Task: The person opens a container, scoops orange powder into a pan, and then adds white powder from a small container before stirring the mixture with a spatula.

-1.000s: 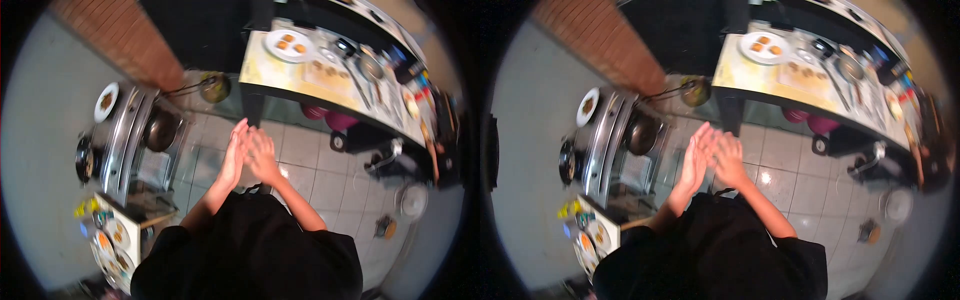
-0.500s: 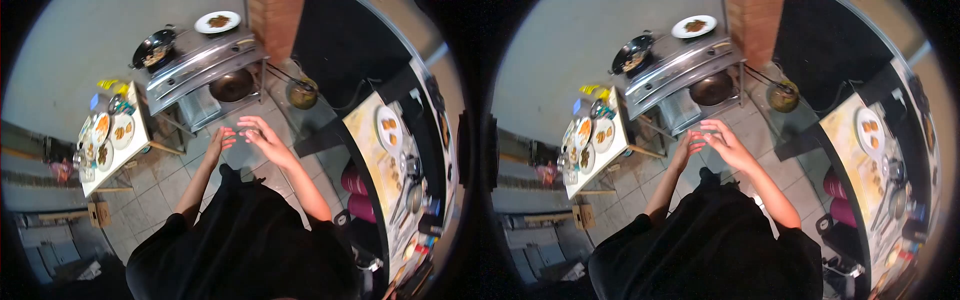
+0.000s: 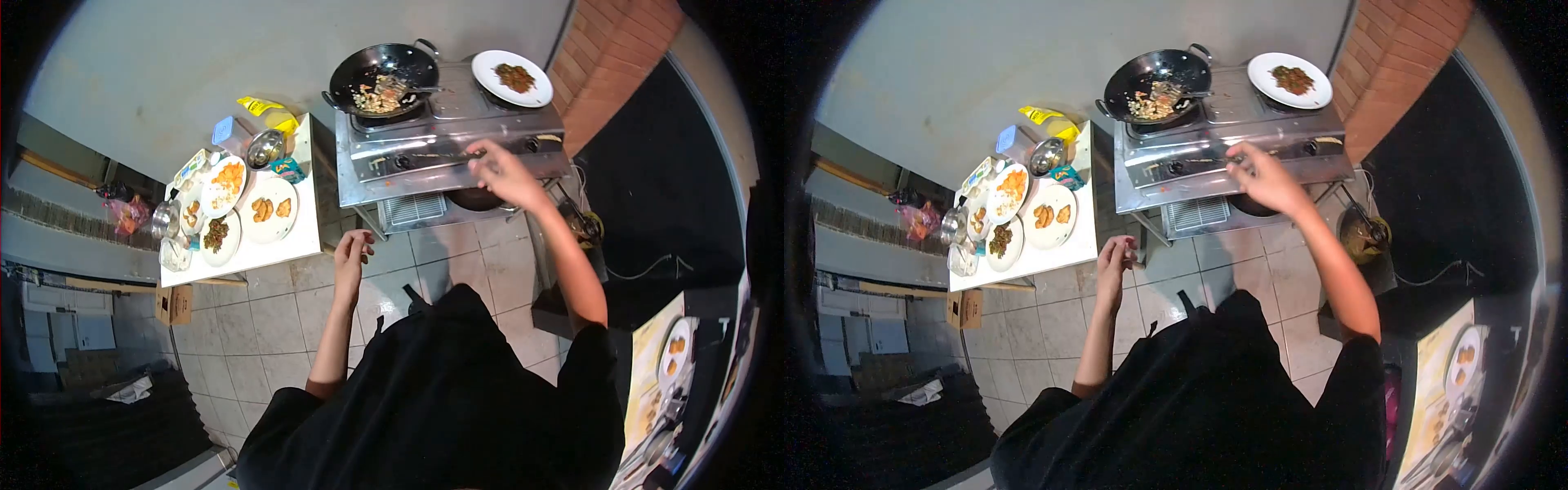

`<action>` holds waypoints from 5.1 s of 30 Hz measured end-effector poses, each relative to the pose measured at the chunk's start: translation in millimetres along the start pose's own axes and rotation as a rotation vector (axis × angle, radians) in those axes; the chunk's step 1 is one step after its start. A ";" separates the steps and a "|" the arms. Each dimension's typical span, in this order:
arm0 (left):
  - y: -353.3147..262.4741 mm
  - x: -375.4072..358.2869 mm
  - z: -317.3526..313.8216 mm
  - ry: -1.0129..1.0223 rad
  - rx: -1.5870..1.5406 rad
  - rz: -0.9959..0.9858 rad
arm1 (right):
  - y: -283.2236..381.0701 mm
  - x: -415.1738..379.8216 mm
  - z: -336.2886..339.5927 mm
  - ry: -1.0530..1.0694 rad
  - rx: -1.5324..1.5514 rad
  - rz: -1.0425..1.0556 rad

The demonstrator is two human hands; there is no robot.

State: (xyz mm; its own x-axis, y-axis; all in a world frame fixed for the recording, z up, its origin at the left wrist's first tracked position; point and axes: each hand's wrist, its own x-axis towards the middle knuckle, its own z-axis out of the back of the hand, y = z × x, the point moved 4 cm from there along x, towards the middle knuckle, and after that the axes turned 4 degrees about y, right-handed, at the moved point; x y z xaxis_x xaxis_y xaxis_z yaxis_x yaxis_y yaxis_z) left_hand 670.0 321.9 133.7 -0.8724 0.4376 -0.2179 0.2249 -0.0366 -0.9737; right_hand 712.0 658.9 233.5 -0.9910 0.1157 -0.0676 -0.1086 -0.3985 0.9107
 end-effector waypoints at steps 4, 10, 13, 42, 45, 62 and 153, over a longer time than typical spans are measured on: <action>-1.8 52.0 29.9 -0.121 -0.073 -0.027 | -12.2 119.1 43.2 -0.091 -0.346 -0.112; -22.3 129.7 65.5 -0.384 -0.180 -0.081 | -46.6 264.1 55.1 -0.105 -0.499 -0.219; -41.0 165.9 77.8 -0.435 -0.128 -0.082 | -55.2 291.8 49.5 -0.009 -0.382 -0.312; -82.4 373.5 84.7 -0.191 0.485 -0.179 | -25.6 376.9 0.2 0.272 -0.677 0.131; -85.4 371.2 86.1 -0.205 0.535 -0.181 | -27.1 363.1 11.9 0.274 -0.792 -0.176; -86.9 376.1 87.3 -0.254 0.665 -0.235 | -27.5 360.0 -9.9 0.237 -0.810 -0.205; -87.7 372.5 86.7 -0.232 0.585 -0.150 | -31.4 359.9 -20.3 0.324 -0.287 0.098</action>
State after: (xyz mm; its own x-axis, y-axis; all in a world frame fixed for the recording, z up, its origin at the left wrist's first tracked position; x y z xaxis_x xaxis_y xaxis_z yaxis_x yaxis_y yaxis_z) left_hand 287.8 410.2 132.2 -0.9617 0.2733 -0.0214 -0.1236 -0.5019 -0.8561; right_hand 357.1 694.6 172.3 -0.9661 -0.2086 -0.1523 0.0154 -0.6351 0.7723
